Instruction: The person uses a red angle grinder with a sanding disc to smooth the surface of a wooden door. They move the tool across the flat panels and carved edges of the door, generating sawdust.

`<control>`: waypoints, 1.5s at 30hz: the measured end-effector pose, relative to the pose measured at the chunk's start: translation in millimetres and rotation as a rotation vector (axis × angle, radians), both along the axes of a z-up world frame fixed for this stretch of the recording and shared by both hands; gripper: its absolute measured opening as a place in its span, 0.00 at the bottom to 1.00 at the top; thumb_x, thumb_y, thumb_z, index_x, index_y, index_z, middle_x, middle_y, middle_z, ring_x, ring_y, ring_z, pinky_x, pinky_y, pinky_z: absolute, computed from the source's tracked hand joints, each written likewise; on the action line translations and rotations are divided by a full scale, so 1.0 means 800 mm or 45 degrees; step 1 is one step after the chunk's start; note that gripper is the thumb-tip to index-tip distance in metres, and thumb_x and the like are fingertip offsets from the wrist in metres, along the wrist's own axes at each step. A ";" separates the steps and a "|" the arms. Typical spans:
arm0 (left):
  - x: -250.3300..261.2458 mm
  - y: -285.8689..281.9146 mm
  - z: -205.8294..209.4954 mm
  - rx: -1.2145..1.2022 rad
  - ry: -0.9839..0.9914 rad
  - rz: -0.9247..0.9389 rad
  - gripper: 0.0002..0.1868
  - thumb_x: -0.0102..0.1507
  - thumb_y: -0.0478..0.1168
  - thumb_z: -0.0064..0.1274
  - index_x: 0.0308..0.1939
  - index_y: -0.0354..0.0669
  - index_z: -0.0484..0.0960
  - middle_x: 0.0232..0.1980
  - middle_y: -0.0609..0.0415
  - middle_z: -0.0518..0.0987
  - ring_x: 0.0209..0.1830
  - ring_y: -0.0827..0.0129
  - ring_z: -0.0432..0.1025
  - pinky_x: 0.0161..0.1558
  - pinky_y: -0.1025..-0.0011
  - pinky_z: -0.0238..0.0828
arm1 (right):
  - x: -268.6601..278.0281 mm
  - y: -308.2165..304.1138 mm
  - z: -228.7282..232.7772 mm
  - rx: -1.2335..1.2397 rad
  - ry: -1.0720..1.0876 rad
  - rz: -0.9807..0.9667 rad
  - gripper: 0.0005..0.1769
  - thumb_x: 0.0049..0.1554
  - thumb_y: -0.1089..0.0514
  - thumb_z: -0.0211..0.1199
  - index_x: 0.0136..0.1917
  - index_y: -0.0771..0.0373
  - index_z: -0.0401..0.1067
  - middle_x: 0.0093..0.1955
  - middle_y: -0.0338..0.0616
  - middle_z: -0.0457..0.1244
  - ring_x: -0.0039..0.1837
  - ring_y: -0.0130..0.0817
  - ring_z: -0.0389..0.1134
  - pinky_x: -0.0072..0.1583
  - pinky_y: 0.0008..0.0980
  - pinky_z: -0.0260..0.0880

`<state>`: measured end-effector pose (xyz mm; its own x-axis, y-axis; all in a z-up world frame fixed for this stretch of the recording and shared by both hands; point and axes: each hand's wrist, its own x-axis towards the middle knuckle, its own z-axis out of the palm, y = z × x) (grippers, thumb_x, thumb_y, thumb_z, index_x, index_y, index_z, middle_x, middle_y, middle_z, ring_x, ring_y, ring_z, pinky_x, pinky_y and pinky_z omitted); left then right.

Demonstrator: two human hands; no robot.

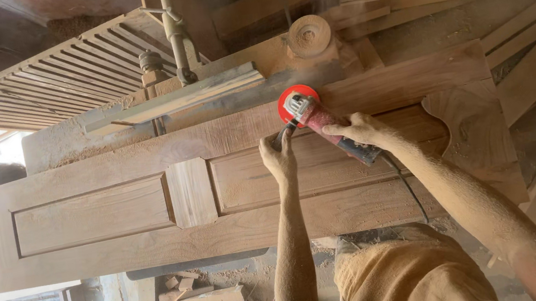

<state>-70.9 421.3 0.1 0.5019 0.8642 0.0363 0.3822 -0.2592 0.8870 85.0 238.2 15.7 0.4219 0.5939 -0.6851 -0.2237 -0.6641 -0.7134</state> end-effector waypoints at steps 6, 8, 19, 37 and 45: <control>0.098 -0.114 -0.015 0.101 -0.143 -0.188 0.19 0.60 0.47 0.69 0.40 0.36 0.79 0.40 0.46 0.79 0.38 0.57 0.72 0.43 0.61 0.72 | 0.053 -0.145 -0.019 -0.012 0.098 -0.342 0.38 0.47 0.29 0.68 0.41 0.70 0.72 0.29 0.53 0.68 0.26 0.40 0.70 0.28 0.37 0.73; 0.136 -0.165 -0.013 0.068 -0.084 -0.340 0.19 0.61 0.47 0.69 0.41 0.37 0.78 0.39 0.46 0.78 0.38 0.57 0.70 0.42 0.60 0.70 | 0.070 -0.205 -0.013 -0.059 0.072 -0.476 0.37 0.49 0.30 0.68 0.42 0.71 0.73 0.30 0.54 0.68 0.27 0.41 0.70 0.29 0.36 0.71; 0.285 -0.349 -0.023 -0.285 0.060 -0.806 0.25 0.60 0.54 0.67 0.47 0.38 0.77 0.49 0.47 0.75 0.45 0.58 0.74 0.47 0.62 0.77 | 0.099 -0.411 0.002 -0.214 0.083 -1.019 0.39 0.58 0.30 0.63 0.61 0.68 0.70 0.41 0.56 0.68 0.36 0.42 0.70 0.36 0.42 0.72; 0.035 -0.141 -0.031 0.081 -0.059 -0.248 0.21 0.62 0.52 0.65 0.43 0.38 0.77 0.43 0.49 0.78 0.38 0.68 0.71 0.40 0.69 0.75 | -0.003 -0.160 0.028 -0.123 0.206 -0.398 0.35 0.53 0.36 0.68 0.55 0.71 0.70 0.39 0.56 0.69 0.34 0.41 0.72 0.36 0.39 0.77; -0.071 0.007 -0.030 -0.003 0.017 0.049 0.18 0.63 0.48 0.65 0.43 0.38 0.78 0.43 0.51 0.78 0.36 0.72 0.74 0.37 0.73 0.79 | -0.049 0.010 0.014 -0.055 0.095 0.073 0.37 0.50 0.27 0.65 0.43 0.66 0.73 0.32 0.50 0.69 0.31 0.35 0.72 0.36 0.36 0.76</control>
<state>-127.4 426.6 -23.7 0.4689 0.8828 0.0277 0.4033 -0.2420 0.8825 46.2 246.5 27.2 0.3354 0.5846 -0.7388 -0.2359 -0.7071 -0.6666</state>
